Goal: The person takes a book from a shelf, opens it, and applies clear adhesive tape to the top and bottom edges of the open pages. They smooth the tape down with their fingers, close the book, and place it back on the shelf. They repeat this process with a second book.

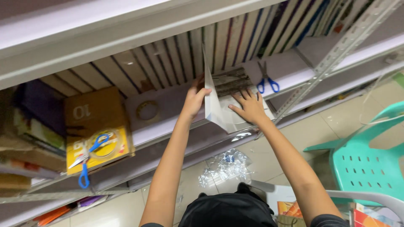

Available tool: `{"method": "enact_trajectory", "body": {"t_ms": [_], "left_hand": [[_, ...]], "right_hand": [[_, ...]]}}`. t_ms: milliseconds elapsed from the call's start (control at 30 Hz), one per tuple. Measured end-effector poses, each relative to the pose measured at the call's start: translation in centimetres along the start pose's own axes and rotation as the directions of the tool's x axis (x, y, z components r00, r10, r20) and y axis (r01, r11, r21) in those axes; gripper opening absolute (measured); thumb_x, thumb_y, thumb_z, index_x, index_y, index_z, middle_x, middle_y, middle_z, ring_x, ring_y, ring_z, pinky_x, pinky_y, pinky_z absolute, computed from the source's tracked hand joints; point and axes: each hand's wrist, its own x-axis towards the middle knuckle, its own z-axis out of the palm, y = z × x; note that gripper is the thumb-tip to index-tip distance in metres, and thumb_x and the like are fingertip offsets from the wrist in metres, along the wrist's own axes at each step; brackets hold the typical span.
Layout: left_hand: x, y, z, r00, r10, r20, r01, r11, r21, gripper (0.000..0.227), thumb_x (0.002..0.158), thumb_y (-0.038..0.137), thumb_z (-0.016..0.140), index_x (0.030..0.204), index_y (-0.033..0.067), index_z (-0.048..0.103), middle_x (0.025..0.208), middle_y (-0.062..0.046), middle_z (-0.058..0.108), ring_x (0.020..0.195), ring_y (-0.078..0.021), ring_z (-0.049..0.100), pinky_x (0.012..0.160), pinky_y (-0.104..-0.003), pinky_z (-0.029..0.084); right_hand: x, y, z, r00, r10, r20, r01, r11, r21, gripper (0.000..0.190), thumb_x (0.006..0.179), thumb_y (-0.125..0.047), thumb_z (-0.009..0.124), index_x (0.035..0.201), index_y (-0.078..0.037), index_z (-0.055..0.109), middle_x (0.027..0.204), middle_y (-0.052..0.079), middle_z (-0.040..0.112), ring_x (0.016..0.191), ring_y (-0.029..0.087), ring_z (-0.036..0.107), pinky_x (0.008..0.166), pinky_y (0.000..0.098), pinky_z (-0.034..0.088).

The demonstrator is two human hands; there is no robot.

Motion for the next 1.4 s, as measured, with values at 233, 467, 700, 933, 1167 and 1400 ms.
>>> {"method": "enact_trajectory", "body": {"t_ms": [233,467,700,933,1167,1400], "left_hand": [[5.4,-6.2,9.5,0.979,-0.201,-0.019,0.198,0.938,0.284,0.05,0.092,0.034,0.07,0.125,-0.0032,0.066,0.11,-0.018,0.069,0.094,-0.0244,0.064,0.082,-0.036,0.053],[5.5,-7.0,18.6,0.959,-0.253,-0.127,0.235,0.461,0.856,0.072,0.084,0.057,0.066,0.132,0.0036,0.06,0.134,-0.029,0.054,0.126,-0.047,0.05,0.102,-0.056,0.045],[4.0,-9.5,21.9,0.945,-0.25,-0.209,0.254,0.163,0.953,0.088,0.087,0.072,0.052,0.149,0.0092,0.046,0.153,-0.026,0.038,0.144,-0.0434,0.032,0.111,-0.071,0.025],[1.7,-9.0,14.0,0.935,-0.339,-0.106,0.177,0.187,0.966,0.079,0.096,0.072,0.034,0.155,0.02,0.041,0.158,-0.019,0.036,0.146,-0.0435,0.03,0.121,-0.061,0.016],[-0.2,-10.1,9.8,0.963,-0.179,-0.2,0.224,0.123,0.967,0.08,0.095,0.068,0.041,0.152,0.0125,0.048,0.15,-0.016,0.053,0.14,-0.0346,0.047,0.121,-0.057,0.026],[-1.0,-10.4,9.0,0.998,-0.047,-0.052,0.058,0.135,0.989,0.079,0.095,0.064,0.05,0.148,0.0055,0.05,0.144,-0.025,0.053,0.132,-0.0431,0.048,0.112,-0.056,0.032]], "right_hand": [[-4.1,6.8,0.3,0.953,0.248,-0.171,-0.23,0.966,0.119,0.059,0.089,-0.049,0.071,0.129,-0.005,0.066,0.136,0.026,0.058,0.125,0.04,0.053,0.103,0.0511,0.042],[-4.4,14.8,5.8,0.826,0.355,0.438,-0.545,0.306,0.78,0.037,0.094,-0.027,0.067,0.119,0.0,0.066,0.106,0.014,0.072,0.089,0.021,0.066,0.077,0.0339,0.053],[-4.0,17.0,7.3,0.845,0.176,0.506,-0.47,-0.208,0.858,0.04,0.105,-0.029,0.052,0.126,0.003,0.063,0.11,0.009,0.072,0.095,0.016,0.068,0.085,0.0282,0.054],[-3.2,14.7,3.6,0.856,0.165,0.49,-0.514,0.16,0.843,0.041,0.103,-0.031,0.061,0.127,0.002,0.06,0.108,0.01,0.071,0.093,0.012,0.067,0.08,0.0264,0.053],[-3.6,14.6,5.2,0.888,0.068,0.454,-0.459,0.099,0.883,0.04,0.1,-0.023,0.063,0.131,-0.001,0.051,0.103,0.015,0.072,0.088,0.014,0.07,0.074,0.0279,0.056],[-4.5,13.5,5.3,0.869,0.077,0.489,-0.463,-0.225,0.857,0.032,0.104,-0.022,0.054,0.128,-0.001,0.057,0.109,0.006,0.071,0.097,0.013,0.069,0.082,0.0275,0.057]]}}
